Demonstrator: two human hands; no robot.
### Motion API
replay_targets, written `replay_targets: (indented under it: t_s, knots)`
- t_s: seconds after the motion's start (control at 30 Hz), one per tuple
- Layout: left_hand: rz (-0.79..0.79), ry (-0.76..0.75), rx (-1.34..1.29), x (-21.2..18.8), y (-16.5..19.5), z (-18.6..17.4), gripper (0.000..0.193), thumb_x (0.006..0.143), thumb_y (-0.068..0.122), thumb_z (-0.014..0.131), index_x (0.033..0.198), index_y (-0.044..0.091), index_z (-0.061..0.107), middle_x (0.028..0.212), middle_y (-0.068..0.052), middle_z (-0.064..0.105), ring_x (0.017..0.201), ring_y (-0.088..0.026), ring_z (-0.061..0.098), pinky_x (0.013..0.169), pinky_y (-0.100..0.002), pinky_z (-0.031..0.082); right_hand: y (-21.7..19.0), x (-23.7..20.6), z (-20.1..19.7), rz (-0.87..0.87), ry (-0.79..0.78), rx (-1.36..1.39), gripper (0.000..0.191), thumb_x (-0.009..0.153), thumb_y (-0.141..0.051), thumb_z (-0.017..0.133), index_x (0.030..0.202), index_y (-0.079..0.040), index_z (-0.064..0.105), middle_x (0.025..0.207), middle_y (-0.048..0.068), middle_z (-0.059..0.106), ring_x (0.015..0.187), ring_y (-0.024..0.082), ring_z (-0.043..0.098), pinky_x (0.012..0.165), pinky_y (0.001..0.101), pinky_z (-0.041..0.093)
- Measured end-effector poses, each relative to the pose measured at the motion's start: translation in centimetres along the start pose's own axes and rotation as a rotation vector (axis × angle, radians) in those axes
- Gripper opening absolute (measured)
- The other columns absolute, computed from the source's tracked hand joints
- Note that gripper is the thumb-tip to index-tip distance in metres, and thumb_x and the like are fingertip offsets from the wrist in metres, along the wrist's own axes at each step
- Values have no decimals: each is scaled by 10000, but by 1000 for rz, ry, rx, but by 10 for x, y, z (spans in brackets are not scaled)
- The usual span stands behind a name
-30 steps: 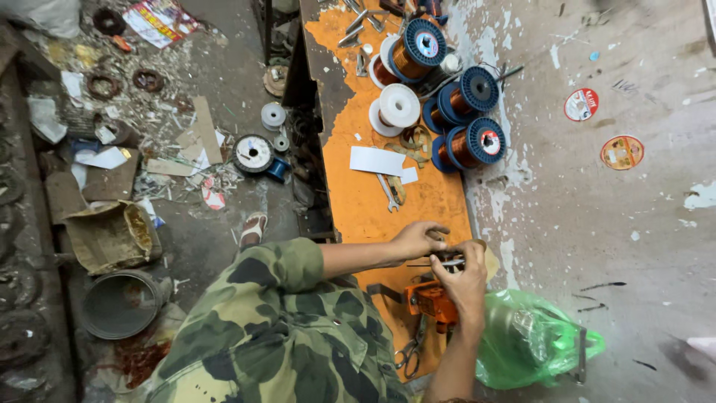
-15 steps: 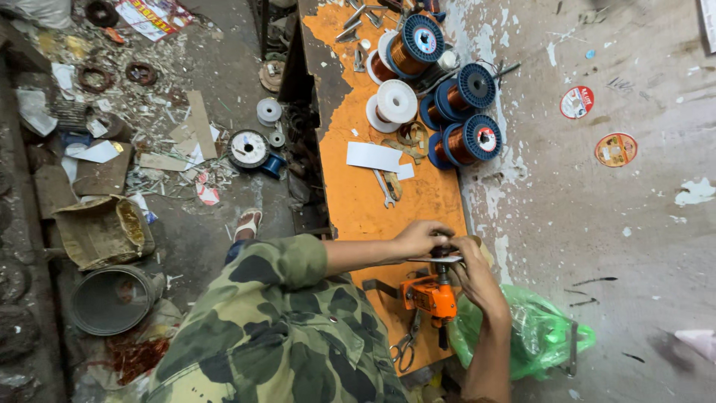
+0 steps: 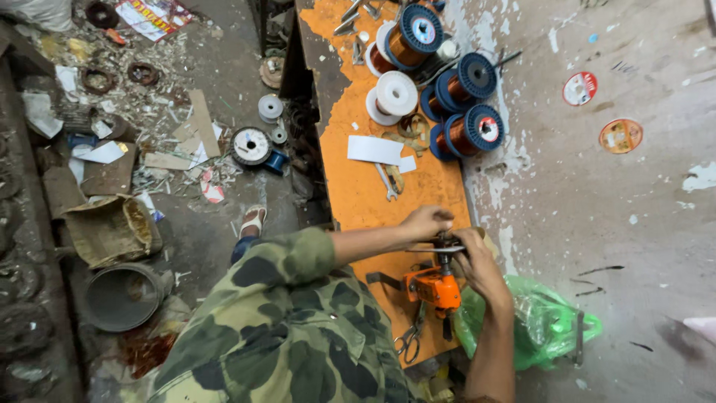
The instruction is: The person operates a small orange wire-winding machine to wrap copper wire onto a bobbin, then removes the bobbin and manually adjusts the wound coil by hand while seated.
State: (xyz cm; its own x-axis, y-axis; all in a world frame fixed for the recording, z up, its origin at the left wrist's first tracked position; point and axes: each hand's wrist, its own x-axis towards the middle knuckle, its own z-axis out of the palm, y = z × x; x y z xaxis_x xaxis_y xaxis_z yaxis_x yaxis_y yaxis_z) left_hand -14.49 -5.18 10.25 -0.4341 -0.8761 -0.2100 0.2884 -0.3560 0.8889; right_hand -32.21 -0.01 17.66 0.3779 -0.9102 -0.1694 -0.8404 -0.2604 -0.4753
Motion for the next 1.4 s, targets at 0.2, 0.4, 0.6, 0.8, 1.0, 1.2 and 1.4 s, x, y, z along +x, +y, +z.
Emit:
replay_targets:
  t_s: [0.2, 0.4, 0.6, 0.8, 1.0, 1.2, 1.4]
  knots:
    - [42, 29, 238, 0, 6, -3, 395, 881, 157, 750, 1255, 49, 684, 1123, -144, 756, 1019, -191, 715, 898, -330, 557, 3, 3, -2, -89, 50, -30, 425, 873, 24, 628, 1285, -62, 571, 1254, 164, 603, 1174, 349, 606, 1008, 418, 481]
    - [118, -18, 33, 5, 4, 3, 303, 939, 164, 710, 1191, -3, 731, 1095, -129, 772, 987, -191, 714, 870, -344, 563, 0, 2, -6, -72, 35, -22, 437, 870, 11, 643, 1294, -72, 576, 1265, 155, 612, 1179, 336, 609, 1001, 411, 487]
    - [17, -37, 52, 3, 14, -5, 302, 917, 135, 731, 1174, -23, 718, 1061, -156, 761, 968, -217, 708, 864, -356, 561, -3, 5, -6, 34, -27, -20, 457, 888, -2, 640, 1327, -122, 598, 1247, 121, 625, 1164, 302, 627, 1012, 418, 488]
    - [43, -13, 127, -4, 20, -4, 349, 877, 140, 720, 1187, -21, 727, 1048, -131, 772, 963, -194, 735, 872, -330, 574, 1, 5, -5, 8, -8, -68, 479, 861, 1, 666, 1319, -114, 591, 1278, 115, 618, 1200, 310, 608, 1042, 413, 478]
    - [-28, -57, -110, 9, 14, -1, 400, 901, 126, 721, 1258, -50, 677, 1113, -138, 749, 978, -211, 704, 860, -327, 562, -1, 7, -7, -44, 14, 38, 507, 863, 21, 651, 1346, -112, 572, 1255, 123, 622, 1171, 309, 626, 1010, 401, 491]
    - [-38, 10, -115, 7, 14, 0, 360, 895, 60, 726, 1233, -52, 671, 1082, -152, 729, 946, -200, 695, 832, -318, 570, -8, 10, -12, -34, 19, 14, 480, 853, 46, 652, 1306, -102, 592, 1221, 138, 624, 1164, 321, 623, 1011, 393, 482]
    - [-51, -31, -232, 10, 17, 1, 317, 910, 66, 674, 1215, -21, 680, 1043, -92, 738, 911, -168, 705, 805, -304, 578, -10, 7, -15, -27, -5, -4, 535, 808, 36, 630, 1320, -112, 587, 1227, 125, 618, 1136, 307, 629, 996, 390, 480]
